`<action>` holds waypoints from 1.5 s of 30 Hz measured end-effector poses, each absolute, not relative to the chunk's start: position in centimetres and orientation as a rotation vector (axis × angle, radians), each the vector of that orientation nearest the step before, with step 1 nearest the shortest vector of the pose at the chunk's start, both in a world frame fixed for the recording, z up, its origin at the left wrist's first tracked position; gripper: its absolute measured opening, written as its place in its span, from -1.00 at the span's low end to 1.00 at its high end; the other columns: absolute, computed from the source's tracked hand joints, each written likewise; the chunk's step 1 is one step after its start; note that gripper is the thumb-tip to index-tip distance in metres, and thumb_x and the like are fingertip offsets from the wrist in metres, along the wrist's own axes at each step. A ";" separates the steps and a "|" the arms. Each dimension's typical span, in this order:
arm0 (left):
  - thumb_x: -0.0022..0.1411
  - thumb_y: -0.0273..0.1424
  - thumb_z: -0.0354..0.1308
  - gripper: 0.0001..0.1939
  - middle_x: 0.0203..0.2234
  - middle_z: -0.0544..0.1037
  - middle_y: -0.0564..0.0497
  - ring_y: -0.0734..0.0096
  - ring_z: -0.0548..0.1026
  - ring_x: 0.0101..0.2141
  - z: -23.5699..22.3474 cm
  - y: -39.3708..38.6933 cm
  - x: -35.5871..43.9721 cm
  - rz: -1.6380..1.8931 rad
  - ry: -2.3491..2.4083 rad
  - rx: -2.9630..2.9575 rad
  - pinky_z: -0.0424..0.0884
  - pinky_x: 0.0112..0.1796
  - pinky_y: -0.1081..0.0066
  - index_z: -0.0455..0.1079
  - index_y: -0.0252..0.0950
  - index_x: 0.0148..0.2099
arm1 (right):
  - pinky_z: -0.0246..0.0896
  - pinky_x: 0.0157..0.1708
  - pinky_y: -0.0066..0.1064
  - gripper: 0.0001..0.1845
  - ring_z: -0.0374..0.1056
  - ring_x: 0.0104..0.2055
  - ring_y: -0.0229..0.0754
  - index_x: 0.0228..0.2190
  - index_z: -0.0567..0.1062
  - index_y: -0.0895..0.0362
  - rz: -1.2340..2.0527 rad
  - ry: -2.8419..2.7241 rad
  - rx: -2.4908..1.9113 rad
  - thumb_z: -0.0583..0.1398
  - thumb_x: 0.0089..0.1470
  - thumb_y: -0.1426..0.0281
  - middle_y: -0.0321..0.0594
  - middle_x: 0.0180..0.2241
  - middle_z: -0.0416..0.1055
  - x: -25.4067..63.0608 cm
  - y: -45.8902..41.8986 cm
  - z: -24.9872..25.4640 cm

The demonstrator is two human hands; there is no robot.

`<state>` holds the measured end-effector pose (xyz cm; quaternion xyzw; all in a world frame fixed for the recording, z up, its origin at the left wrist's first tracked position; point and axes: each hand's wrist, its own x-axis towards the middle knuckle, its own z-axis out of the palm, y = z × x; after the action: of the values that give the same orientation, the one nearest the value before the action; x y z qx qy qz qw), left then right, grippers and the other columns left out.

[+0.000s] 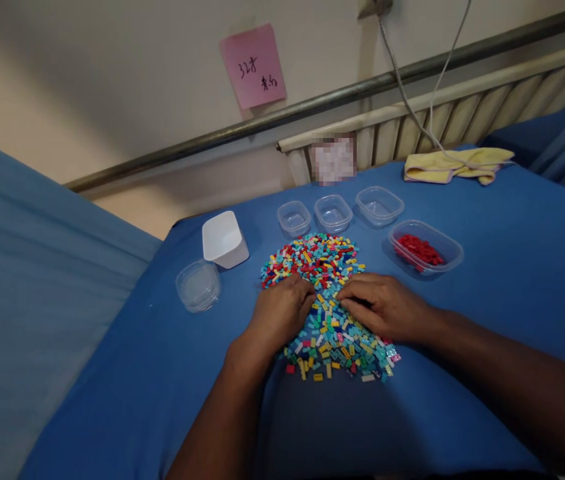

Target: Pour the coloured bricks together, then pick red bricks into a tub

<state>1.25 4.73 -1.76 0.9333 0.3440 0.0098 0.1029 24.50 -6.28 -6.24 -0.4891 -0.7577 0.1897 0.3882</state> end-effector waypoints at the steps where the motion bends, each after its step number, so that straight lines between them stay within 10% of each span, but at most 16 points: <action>1: 0.54 -0.32 0.13 -0.80 -0.15 0.63 -0.08 0.19 0.59 -0.15 -1.7 4.7 1.3 0.064 1.006 2.726 0.42 -0.17 0.29 0.59 -0.23 -0.05 | 0.40 -0.07 -0.27 -0.81 0.52 -0.16 -0.14 -0.13 0.63 0.09 0.474 -1.914 -1.251 0.18 0.42 0.41 -0.20 -0.23 0.61 24.5 -6.3 -6.2; 8: 0.41 -0.13 0.32 -0.70 -0.40 0.58 0.05 0.46 0.48 -0.40 -2.5 2.9 3.5 0.577 0.865 1.762 0.39 -0.33 0.45 0.58 -0.28 -0.09 | 0.46 -0.01 -0.18 -0.68 0.55 -0.03 -0.05 0.13 0.54 0.08 0.374 -1.816 -1.227 0.28 0.38 0.37 -0.11 -0.05 0.64 24.3 -6.5 -5.6; 24: 0.12 -0.18 0.56 -0.56 -0.35 0.67 0.03 0.48 0.59 -0.39 -3.6 1.4 5.3 0.649 0.876 1.279 0.54 -0.25 0.45 0.60 -0.30 -0.05 | 0.44 -0.18 -0.27 -0.88 0.52 -0.18 -0.11 -0.09 0.55 0.09 0.252 -1.799 -1.128 0.26 0.37 0.48 -0.16 -0.21 0.59 24.2 -6.4 -5.1; 45: 0.53 -0.35 0.18 -0.75 -0.12 0.61 -0.14 0.12 0.57 -0.07 -4.9 4.9 3.4 0.528 0.853 2.935 0.52 -0.09 0.17 0.61 -0.22 0.13 | 0.35 -0.06 -0.10 -0.67 0.47 -0.01 0.17 0.02 0.63 0.21 -0.364 -1.794 -1.954 0.25 0.37 0.27 0.10 0.00 0.61 34.2 -7.3 -2.5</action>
<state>3.44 4.94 -4.86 0.9460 0.2750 0.1703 0.0202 34.22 -7.25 -2.52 -0.7101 -0.6521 -0.1324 0.2301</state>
